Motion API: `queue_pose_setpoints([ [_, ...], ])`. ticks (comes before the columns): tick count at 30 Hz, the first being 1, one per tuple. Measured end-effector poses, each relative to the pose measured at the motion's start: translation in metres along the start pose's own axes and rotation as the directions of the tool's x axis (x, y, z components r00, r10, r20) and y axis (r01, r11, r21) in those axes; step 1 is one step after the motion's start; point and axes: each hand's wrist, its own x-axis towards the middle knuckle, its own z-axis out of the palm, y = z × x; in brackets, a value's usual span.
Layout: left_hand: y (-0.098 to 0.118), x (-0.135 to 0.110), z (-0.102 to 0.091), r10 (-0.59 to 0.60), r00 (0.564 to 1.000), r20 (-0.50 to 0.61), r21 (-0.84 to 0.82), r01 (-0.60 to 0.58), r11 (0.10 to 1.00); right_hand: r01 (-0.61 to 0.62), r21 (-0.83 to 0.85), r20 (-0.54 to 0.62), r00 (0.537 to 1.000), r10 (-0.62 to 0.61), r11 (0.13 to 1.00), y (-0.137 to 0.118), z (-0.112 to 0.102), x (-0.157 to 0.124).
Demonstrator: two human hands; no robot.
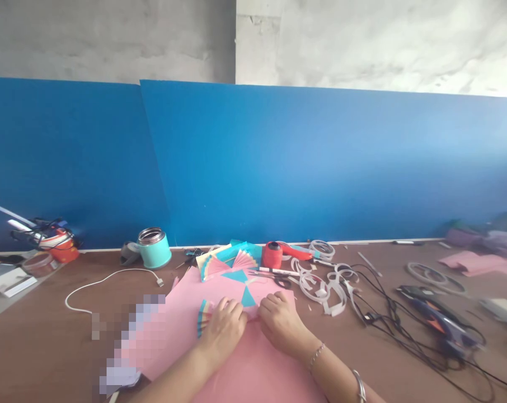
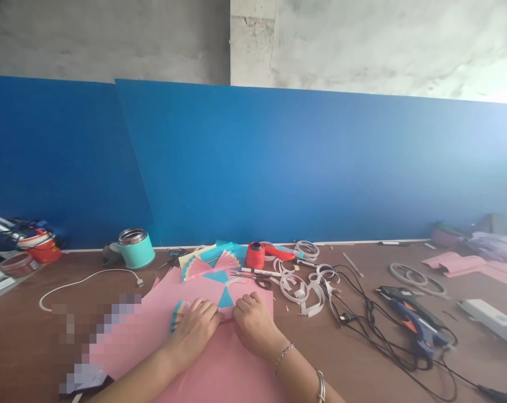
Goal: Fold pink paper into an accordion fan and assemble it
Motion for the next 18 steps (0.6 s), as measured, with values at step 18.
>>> queue_pose_setpoints([
  [18, -0.004, -0.003, -0.003, -0.068, 0.995, 0.067, -0.038, 0.071, 0.997, -0.094, 0.146, 0.025, 0.996, 0.091, 0.985, 0.013, -0.009, -0.006],
])
